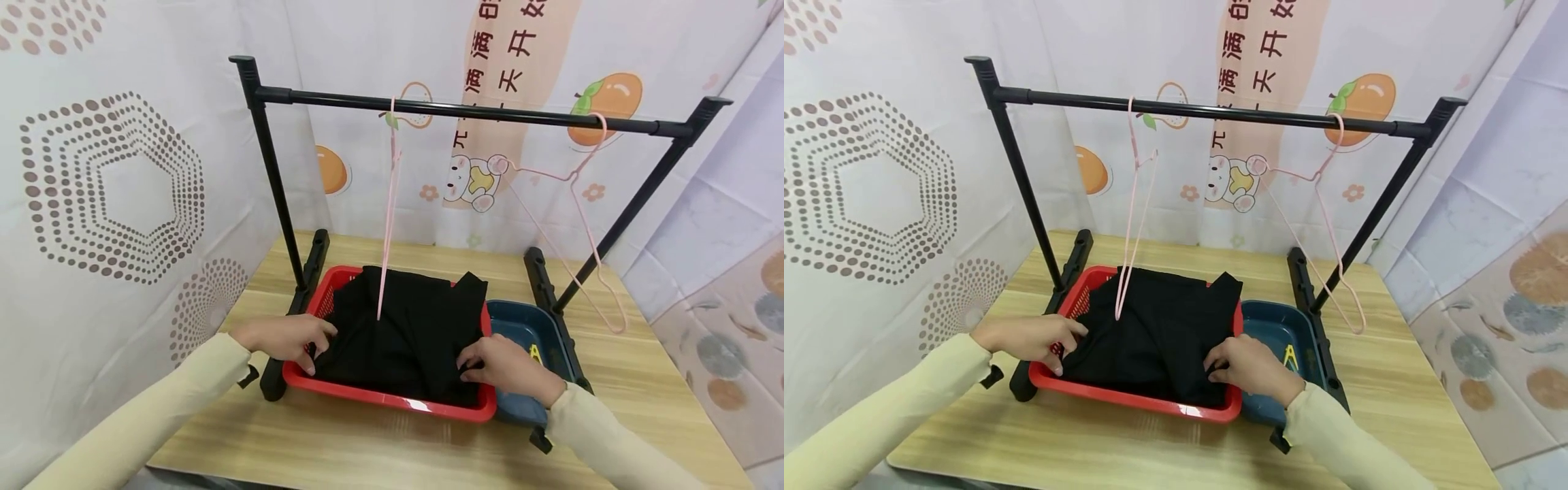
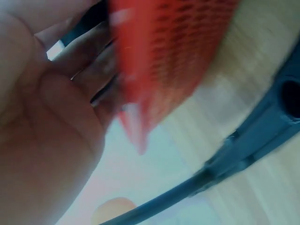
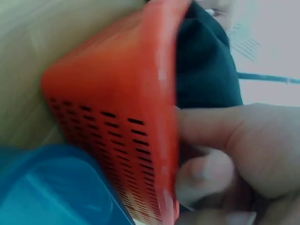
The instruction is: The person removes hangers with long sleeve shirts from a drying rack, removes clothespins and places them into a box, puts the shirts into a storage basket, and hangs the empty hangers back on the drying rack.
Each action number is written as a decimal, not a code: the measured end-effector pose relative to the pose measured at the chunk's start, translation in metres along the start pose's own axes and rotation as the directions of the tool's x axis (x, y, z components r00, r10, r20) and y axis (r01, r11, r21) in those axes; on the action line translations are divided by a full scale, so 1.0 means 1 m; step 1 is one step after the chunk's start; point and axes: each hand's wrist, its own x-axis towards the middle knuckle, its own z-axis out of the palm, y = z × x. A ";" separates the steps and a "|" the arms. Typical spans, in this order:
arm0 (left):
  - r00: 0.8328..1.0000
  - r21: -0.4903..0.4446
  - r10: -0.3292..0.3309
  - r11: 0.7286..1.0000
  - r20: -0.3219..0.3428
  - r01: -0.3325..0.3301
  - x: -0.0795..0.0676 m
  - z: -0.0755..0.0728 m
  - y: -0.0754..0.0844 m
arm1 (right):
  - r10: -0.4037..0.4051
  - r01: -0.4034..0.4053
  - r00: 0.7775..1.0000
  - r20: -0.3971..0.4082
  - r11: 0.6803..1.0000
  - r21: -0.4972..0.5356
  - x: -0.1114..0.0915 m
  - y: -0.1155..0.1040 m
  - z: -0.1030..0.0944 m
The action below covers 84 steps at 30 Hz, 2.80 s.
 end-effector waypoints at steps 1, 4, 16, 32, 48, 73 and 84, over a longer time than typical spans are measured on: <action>1.000 0.007 -0.007 1.000 0.005 0.007 0.001 0.003 -0.002 | 0.011 -0.012 1.000 -0.017 0.998 -0.056 0.001 -0.002 0.002; 1.000 0.025 -0.008 1.000 0.011 0.008 0.004 0.011 -0.008 | 0.068 -0.080 0.996 -0.063 0.976 -0.201 0.001 -0.009 0.007; 1.000 -0.001 -0.016 1.000 -0.015 0.016 0.014 0.005 -0.009 | 0.058 -0.079 0.994 -0.094 0.967 -0.244 0.004 0.005 -0.001; 0.916 -0.392 -0.301 0.902 -0.266 0.183 0.045 -0.065 -0.033 | 0.361 -0.290 0.902 -0.236 0.913 0.287 0.040 0.032 -0.049; 0.920 -0.118 -0.227 0.973 -0.319 0.199 0.080 -0.070 -0.029 | 0.318 -0.249 0.932 -0.175 0.911 0.330 0.090 0.036 -0.036; 0.995 0.128 0.057 0.991 -0.078 -0.046 0.035 0.010 0.008 | -0.218 0.227 0.969 0.114 0.971 -0.079 0.024 -0.009 -0.001; 0.992 0.185 0.077 0.981 -0.097 -0.058 0.044 0.027 -0.003 | 0.001 0.027 0.960 0.279 0.995 -0.096 0.024 -0.007 0.005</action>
